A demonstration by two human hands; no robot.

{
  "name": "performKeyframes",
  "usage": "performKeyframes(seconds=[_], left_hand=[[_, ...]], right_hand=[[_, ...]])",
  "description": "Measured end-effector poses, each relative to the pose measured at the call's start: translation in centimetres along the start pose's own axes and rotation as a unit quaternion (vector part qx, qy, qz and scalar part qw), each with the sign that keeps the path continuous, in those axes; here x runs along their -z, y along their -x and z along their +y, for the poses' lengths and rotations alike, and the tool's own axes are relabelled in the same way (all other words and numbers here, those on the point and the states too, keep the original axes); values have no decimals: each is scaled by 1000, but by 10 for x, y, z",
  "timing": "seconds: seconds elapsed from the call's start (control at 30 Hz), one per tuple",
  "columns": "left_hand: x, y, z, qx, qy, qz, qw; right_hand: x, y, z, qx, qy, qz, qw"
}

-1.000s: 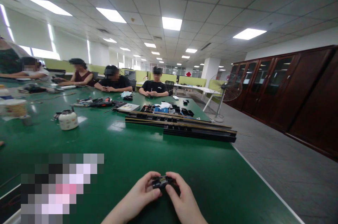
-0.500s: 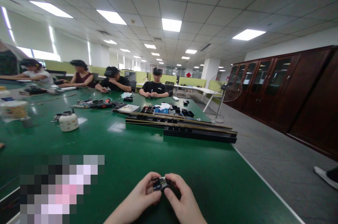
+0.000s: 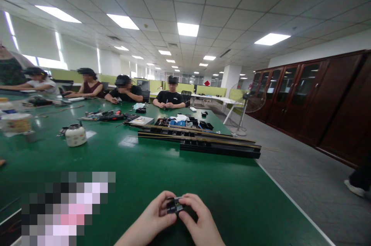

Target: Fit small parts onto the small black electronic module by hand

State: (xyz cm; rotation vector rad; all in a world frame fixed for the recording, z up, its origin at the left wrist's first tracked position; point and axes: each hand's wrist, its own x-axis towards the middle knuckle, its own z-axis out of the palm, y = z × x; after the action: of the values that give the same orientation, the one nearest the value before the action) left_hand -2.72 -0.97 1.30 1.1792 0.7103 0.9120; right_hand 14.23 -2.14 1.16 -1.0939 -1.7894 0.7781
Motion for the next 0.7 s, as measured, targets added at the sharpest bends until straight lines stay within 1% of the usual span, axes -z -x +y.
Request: performKeyframes(seconds=[0.17,0.33,0.4,0.5,0.6,0.7], left_hand=[[1,-1,-1,14,6,6,1000],[1,0,4,10,-44,14,999],[1,1,5,11,-42,10,999],[1,1,4,10,-32,12,999],[2,1,1,4,-47,22,999],[3,0,-1,2,-43,19,999]], right_hand=[[0,0,-2,2,3,-14,1000],[-1,0,0,-6,10,-23,1000],[-1,-1,1,-9,13,-28,999],[-1,-1,0,-11,12,-30,999],[-1,-1,-1,-11,13,-31,999],[-2,-1,0,-16,17,-35,999]])
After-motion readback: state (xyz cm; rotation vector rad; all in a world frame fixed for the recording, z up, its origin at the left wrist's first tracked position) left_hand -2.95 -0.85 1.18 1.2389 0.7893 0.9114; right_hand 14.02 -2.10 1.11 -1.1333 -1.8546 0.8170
